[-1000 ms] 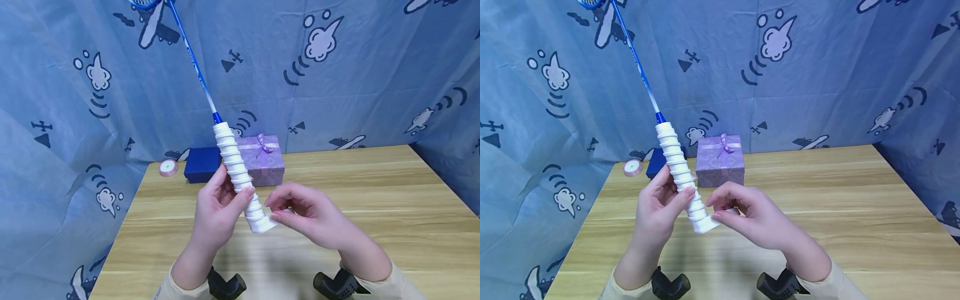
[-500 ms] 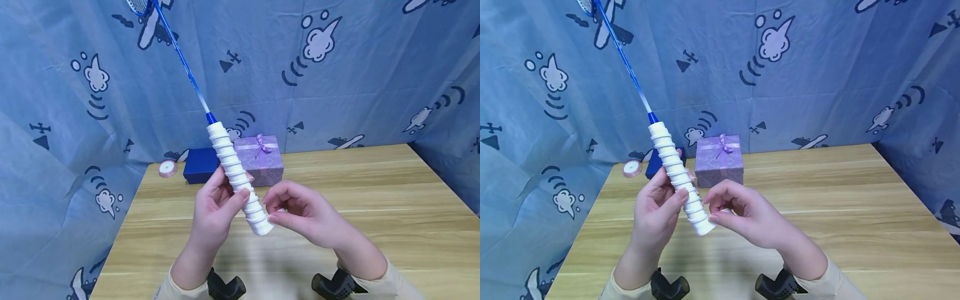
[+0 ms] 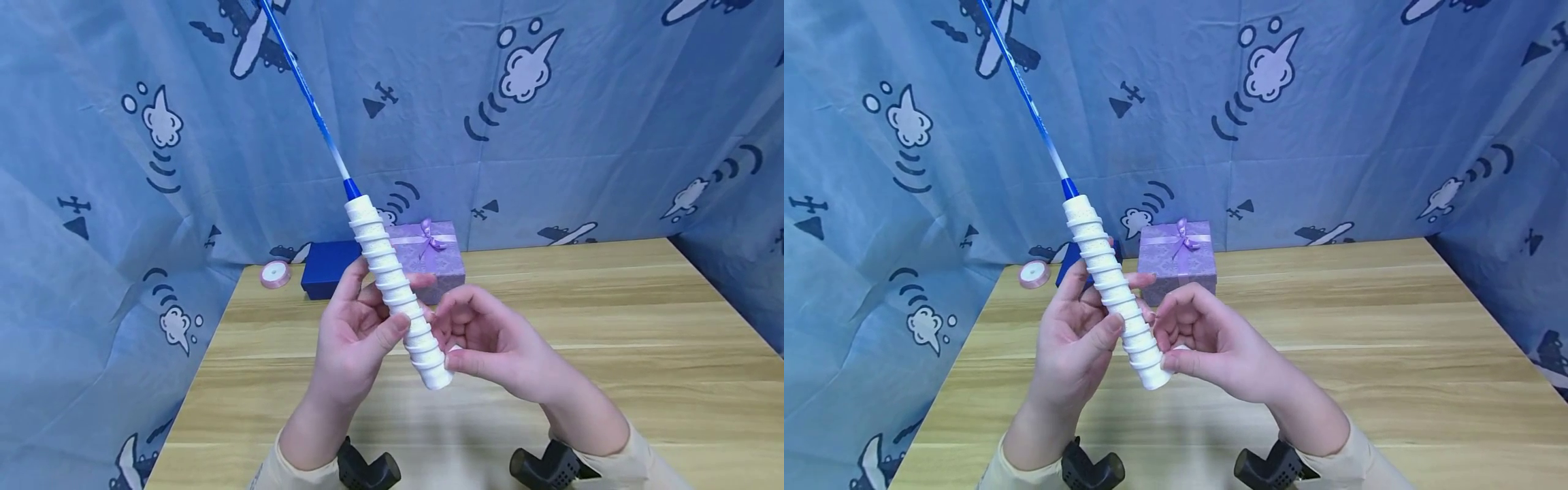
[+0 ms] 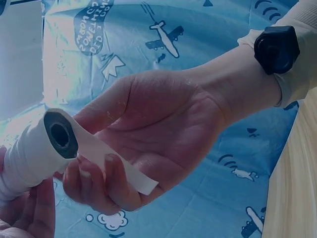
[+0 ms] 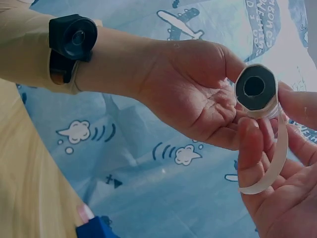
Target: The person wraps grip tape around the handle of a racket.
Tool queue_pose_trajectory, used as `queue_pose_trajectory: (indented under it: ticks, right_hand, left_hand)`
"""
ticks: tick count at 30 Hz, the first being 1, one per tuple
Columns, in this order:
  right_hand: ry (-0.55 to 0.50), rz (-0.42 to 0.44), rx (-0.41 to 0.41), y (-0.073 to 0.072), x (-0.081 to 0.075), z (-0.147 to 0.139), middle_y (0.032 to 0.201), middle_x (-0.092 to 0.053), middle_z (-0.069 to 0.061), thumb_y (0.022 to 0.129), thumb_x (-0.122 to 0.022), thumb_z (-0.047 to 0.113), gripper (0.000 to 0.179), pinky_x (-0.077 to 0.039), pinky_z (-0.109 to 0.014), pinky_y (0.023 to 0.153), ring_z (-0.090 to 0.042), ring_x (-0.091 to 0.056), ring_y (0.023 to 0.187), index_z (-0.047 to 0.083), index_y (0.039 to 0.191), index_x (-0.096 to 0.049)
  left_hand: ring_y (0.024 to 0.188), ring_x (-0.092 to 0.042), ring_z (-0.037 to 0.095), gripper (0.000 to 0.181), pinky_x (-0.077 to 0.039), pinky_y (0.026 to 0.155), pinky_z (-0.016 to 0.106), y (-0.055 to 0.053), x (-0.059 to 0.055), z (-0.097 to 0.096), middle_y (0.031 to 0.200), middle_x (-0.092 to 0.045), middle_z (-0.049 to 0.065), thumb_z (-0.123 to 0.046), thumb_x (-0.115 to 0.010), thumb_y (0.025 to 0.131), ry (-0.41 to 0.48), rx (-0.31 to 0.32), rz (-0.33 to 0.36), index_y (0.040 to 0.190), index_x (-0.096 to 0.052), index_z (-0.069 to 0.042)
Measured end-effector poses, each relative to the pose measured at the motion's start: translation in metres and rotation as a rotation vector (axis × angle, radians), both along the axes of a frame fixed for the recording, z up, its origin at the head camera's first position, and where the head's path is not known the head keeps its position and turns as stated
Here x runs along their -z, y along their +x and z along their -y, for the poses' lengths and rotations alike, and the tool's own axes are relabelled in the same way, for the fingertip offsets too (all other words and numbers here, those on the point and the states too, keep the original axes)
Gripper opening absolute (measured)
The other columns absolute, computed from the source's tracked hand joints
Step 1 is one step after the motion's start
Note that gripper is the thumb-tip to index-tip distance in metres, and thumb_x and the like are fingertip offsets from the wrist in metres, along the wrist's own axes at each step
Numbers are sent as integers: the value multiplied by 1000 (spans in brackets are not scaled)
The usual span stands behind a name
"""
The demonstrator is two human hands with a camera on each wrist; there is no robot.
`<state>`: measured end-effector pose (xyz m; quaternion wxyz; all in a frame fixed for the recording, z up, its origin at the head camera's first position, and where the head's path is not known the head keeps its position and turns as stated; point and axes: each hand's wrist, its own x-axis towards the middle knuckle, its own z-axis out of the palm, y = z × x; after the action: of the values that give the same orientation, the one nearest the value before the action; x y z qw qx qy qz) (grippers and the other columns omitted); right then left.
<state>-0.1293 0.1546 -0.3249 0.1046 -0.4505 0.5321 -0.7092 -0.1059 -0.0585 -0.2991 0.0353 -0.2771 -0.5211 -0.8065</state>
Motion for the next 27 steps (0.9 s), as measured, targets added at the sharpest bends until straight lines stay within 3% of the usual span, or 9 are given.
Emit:
queue_pose_trajectory:
  ticks: [7, 9, 12, 15, 19, 23, 27]
  right_hand:
    - [-35, 106, -161, -5, 0, 2, 126, -68, -9, 96, -46, -23, 64, -62, -32, 91, -21, -70, 114, 1, 153, -29]
    - [-36, 94, -138, -4, 1, 3, 124, -68, -8, 95, -47, -23, 66, -62, -30, 90, -19, -70, 111, 1, 154, -29]
    - [-19, 68, -60, -2, 2, 3, 119, -67, -5, 93, -52, -23, 63, -62, -27, 84, -15, -69, 104, 1, 150, -35]
    - [21, 31, 16, 2, 3, 6, 117, -65, -6, 92, -57, -21, 59, -61, -27, 82, -16, -67, 101, -3, 145, -38]
    - [50, -33, 73, 5, 4, 11, 116, -62, -9, 92, -60, -21, 57, -61, -28, 83, -18, -66, 100, -7, 143, -38]
    - [73, -30, 67, 5, 4, 10, 109, -62, -9, 92, -60, -19, 57, -62, -28, 77, -16, -66, 94, -5, 143, -39]
    - [132, 36, 22, 3, 2, 6, 109, -69, -6, 94, -62, -15, 60, -64, -32, 76, -15, -69, 95, -2, 147, -38]
  left_hand:
    - [127, -64, 26, 67, -51, 107, 32, -1, -1, 0, 144, -61, 16, -2, -62, 101, -18, -7, -22, 158, -27, -3]
    - [133, -58, 29, 66, -49, 110, 33, 0, -1, 0, 148, -57, 18, 1, -58, 101, -54, -23, -24, 159, -27, -4]
    - [129, -56, 30, 66, -52, 106, 31, 0, -2, 0, 149, -53, 17, 3, -59, 98, -140, -91, -25, 158, -31, -5]
    - [122, -57, 28, 65, -56, 102, 29, 0, -4, 1, 143, -53, 13, 1, -66, 96, -234, -189, -9, 155, -41, -7]
    - [117, -64, 29, 67, -58, 101, 35, 2, -6, 0, 139, -59, 10, 1, -74, 91, -279, -284, 23, 152, -48, -10]
    - [112, -65, 31, 70, -60, 96, 35, 4, -7, 0, 135, -63, 12, 3, -75, 90, -280, -322, 41, 153, -47, -10]
    - [113, -65, 32, 70, -60, 96, 35, 4, -6, 0, 136, -61, 14, 5, -71, 92, -274, -310, 51, 155, -44, -8]
